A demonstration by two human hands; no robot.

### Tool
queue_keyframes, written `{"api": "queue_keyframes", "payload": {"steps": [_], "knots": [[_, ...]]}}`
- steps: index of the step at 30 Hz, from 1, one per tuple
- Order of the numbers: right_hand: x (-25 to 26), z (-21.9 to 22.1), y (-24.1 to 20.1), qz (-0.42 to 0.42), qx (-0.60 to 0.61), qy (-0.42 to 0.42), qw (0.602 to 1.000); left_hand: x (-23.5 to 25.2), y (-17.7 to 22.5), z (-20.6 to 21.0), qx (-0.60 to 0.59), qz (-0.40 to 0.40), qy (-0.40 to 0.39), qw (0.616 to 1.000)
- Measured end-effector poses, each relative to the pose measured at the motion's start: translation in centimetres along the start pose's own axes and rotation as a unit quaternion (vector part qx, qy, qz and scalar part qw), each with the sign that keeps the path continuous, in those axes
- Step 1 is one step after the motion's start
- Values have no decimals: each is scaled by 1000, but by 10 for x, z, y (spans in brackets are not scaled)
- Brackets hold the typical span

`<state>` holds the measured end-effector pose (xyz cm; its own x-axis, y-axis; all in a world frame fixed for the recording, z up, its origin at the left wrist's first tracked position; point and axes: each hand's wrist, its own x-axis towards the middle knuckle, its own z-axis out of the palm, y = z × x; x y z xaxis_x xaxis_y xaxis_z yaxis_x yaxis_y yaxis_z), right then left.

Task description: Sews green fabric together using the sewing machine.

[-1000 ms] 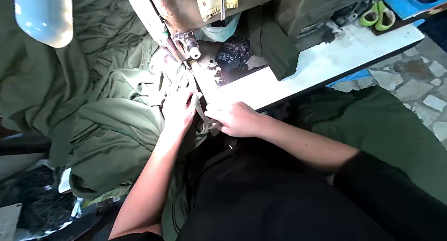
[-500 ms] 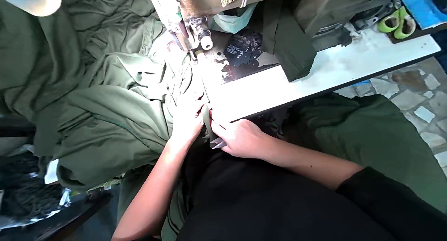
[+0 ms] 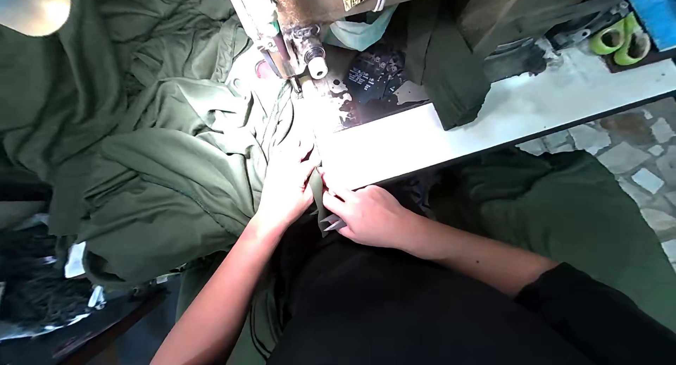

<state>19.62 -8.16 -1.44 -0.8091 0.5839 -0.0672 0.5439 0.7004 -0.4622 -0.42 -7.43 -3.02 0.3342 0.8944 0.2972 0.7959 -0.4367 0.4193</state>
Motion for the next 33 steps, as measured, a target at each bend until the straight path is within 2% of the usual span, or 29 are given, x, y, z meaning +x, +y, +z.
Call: {"api": "queue_keyframes", "payload": {"steps": [5, 14, 18, 23, 30, 33], "knots": [[-1, 2, 2, -23, -4, 36, 999, -7, -8, -3, 13, 43, -20, 999], [6, -4, 3, -32, -20, 64, 997, -2, -16, -2, 28, 49, -21, 998], [15, -11, 7, -35, -33, 67, 997, 10, -27, 0, 38, 66, 8, 997], [31, -16, 19, -46, -50, 94, 993, 28, -39, -2, 46, 61, 6, 997], [49, -32, 26, -3, -48, 55, 997, 54, -49, -7, 71, 36, -10, 997], [57, -33, 33, -1, -46, 68, 997, 65, -57, -5, 78, 40, -2, 996]]}}
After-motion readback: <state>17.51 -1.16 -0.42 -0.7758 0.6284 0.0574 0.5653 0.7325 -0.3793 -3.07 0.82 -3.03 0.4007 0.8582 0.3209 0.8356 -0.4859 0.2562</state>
